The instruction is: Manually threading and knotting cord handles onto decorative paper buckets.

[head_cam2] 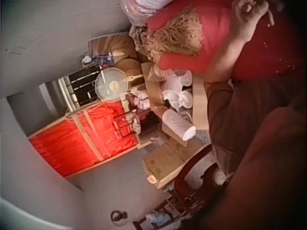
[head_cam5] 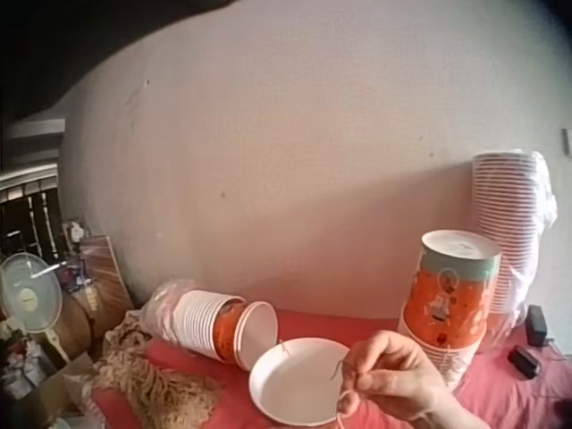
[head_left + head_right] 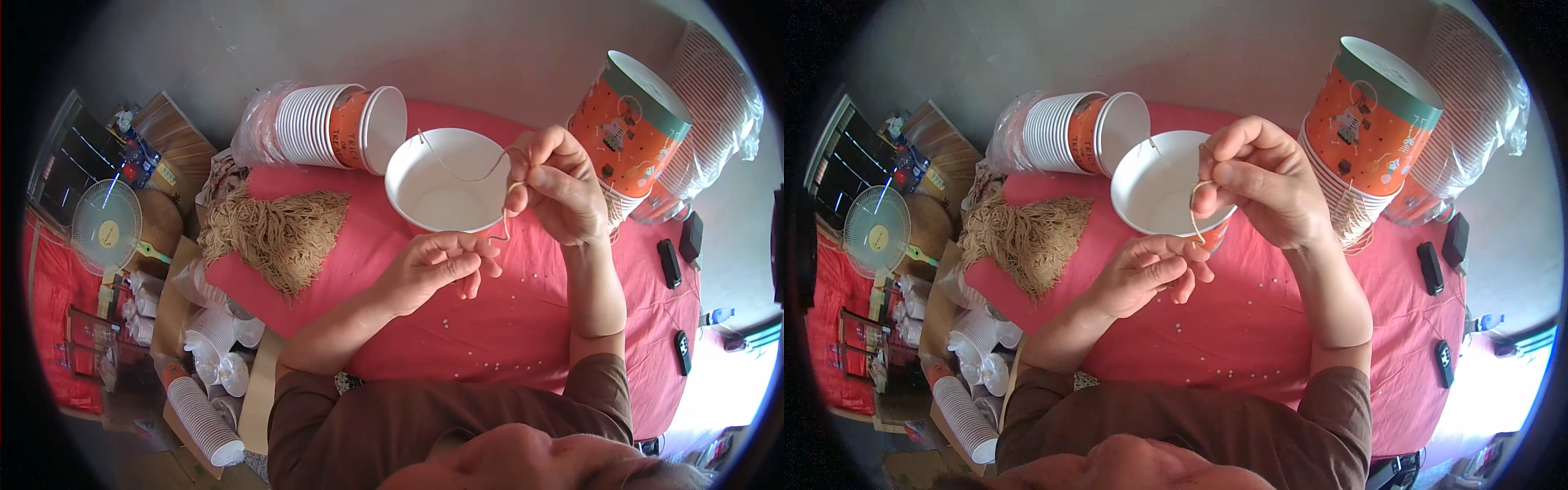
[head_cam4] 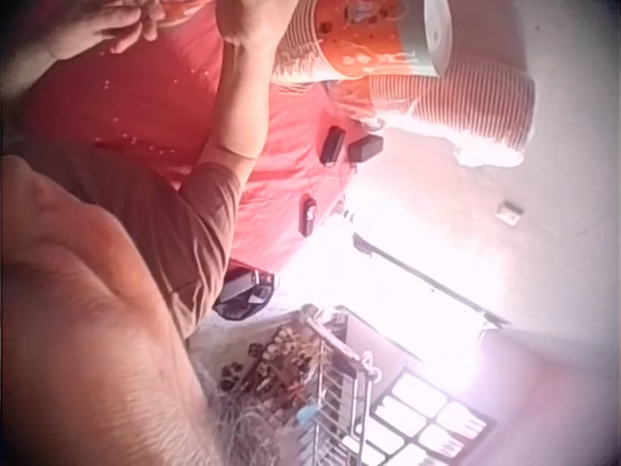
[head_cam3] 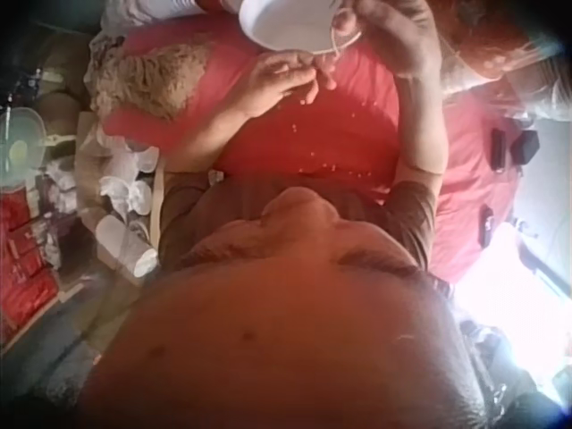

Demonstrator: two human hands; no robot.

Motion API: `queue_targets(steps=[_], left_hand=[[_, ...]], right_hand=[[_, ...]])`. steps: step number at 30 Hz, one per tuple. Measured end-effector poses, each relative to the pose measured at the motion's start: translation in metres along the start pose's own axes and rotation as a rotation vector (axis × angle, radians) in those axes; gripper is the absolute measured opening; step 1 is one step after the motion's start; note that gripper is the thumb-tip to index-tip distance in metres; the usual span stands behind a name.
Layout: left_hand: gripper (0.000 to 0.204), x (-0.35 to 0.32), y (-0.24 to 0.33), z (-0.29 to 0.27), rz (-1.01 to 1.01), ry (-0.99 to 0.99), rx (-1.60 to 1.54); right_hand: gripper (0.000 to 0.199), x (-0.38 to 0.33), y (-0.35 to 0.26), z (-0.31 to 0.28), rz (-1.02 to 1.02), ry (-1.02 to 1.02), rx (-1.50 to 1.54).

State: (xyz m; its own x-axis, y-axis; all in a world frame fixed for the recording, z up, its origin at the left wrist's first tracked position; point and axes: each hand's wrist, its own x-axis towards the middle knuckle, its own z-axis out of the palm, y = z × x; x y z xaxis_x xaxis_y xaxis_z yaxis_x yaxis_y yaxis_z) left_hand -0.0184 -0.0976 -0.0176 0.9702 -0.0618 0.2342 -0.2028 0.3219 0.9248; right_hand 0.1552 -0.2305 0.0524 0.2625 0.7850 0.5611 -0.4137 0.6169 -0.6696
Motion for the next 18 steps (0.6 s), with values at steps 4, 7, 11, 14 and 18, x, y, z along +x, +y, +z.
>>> queue_targets(steps=[4, 7, 11, 14, 18], left_hand=[[0.028, 0.001, -0.003, -0.001, -0.023, 0.016, -0.034], [0.025, 0.001, -0.004, -0.002, -0.042, 0.011, -0.053], [0.026, 0.000, -0.001, -0.002, -0.015, 0.009, -0.083], [0.029, -0.001, 0.001, -0.003, -0.056, 0.068, -0.169], [0.038, -0.001, 0.003, -0.005, -0.053, 0.118, -0.228]], right_hand=[[0.012, 0.001, 0.003, -0.001, 0.021, 0.030, -0.025], [0.012, 0.001, 0.006, -0.001, 0.028, 0.024, -0.015], [0.012, 0.002, 0.008, -0.002, 0.033, 0.005, -0.016], [0.012, 0.002, 0.010, -0.003, 0.036, -0.009, -0.013], [0.012, 0.002, 0.012, -0.004, 0.053, -0.014, -0.009]])
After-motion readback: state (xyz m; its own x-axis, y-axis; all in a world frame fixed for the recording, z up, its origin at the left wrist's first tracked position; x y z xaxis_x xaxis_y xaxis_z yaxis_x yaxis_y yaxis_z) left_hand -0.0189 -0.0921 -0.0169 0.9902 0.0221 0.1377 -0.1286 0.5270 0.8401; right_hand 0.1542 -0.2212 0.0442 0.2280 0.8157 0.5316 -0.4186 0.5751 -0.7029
